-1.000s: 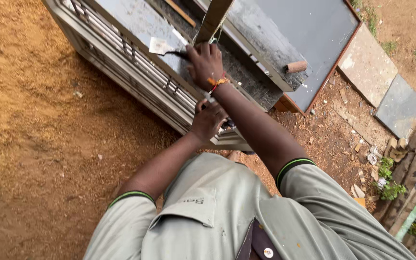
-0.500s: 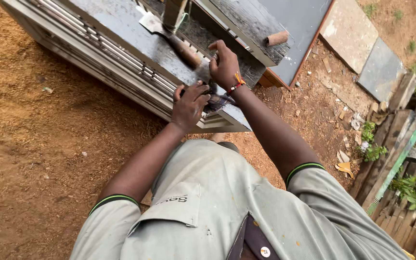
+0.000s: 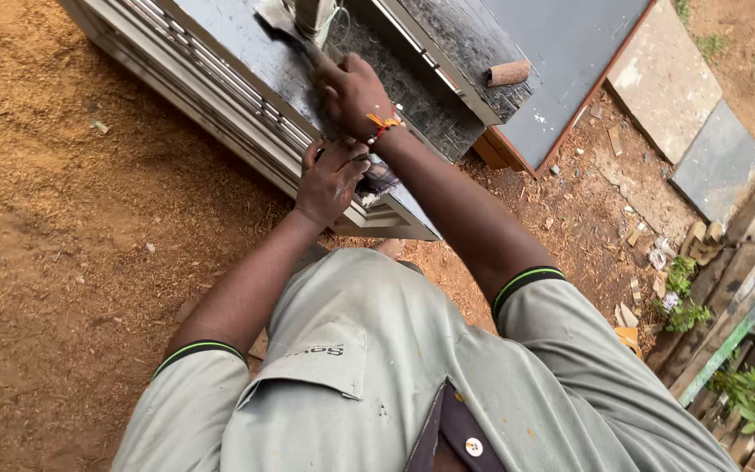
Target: The person sits on the floor and uses yellow-handled scissors to cut a piece of plaid fabric into strips. After cutting, the person stands and wipes a metal surface with the fabric.
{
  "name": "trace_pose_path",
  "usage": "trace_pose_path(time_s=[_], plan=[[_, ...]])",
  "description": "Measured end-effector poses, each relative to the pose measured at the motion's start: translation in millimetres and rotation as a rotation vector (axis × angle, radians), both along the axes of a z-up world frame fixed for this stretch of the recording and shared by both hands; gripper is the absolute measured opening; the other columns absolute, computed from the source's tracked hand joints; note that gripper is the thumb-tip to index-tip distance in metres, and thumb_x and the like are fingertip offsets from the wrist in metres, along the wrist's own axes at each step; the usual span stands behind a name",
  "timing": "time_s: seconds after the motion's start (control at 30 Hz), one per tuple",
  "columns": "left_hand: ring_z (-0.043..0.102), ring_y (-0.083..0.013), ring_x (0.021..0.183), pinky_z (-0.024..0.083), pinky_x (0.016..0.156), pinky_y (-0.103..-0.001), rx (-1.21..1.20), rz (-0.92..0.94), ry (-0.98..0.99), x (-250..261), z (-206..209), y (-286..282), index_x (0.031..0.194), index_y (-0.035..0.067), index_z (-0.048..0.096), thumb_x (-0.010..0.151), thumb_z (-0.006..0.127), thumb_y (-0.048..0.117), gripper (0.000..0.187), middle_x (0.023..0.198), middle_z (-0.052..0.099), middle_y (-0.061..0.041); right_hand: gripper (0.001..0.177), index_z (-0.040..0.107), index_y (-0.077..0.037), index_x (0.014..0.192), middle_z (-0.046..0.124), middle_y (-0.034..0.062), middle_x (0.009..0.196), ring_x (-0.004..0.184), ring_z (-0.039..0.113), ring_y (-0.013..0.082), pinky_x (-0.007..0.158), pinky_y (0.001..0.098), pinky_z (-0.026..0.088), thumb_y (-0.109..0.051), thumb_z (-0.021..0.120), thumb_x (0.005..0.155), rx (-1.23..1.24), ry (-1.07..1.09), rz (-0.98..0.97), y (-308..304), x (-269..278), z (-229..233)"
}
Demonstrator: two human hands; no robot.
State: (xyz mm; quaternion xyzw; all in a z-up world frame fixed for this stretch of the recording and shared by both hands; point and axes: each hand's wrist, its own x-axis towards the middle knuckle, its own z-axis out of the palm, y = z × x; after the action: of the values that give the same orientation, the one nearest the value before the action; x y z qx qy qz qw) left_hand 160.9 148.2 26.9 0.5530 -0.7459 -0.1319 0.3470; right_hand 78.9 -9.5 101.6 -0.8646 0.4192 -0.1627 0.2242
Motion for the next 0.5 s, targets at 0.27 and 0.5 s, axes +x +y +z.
trace_pose_path(time_s=[0.27, 0.5], plan=[[0.046, -0.0207, 0.145, 0.032, 0.116, -0.047, -0.001, 0.078, -0.003, -8, -1, 3, 0.115, 0.024, 0.067, 0.095, 0.068, 0.015, 0.022, 0.145, 0.058, 0.005, 0.032, 0.063, -0.007, 0.117, 0.075, 0.0132, 0.111, 0.105, 0.076, 0.0232, 0.092, 0.0329, 0.063, -0.004, 0.078, 0.089, 0.013, -0.471, -0.045, 19, -68, 83], [0.050, -0.0299, 0.142, 0.046, 0.112, -0.044, -0.082, -0.013, 0.125, 2, -1, -11, 0.114, 0.016, 0.066, 0.095, 0.068, 0.006, 0.021, 0.139, 0.064, -0.003, 0.026, 0.057, -0.008, 0.118, 0.069, 0.0054, 0.103, 0.101, 0.070, 0.0157, 0.098, 0.0360, 0.061, -0.013, 0.069, 0.095, 0.456, -1.088, -0.084, 27, -152, 123]])
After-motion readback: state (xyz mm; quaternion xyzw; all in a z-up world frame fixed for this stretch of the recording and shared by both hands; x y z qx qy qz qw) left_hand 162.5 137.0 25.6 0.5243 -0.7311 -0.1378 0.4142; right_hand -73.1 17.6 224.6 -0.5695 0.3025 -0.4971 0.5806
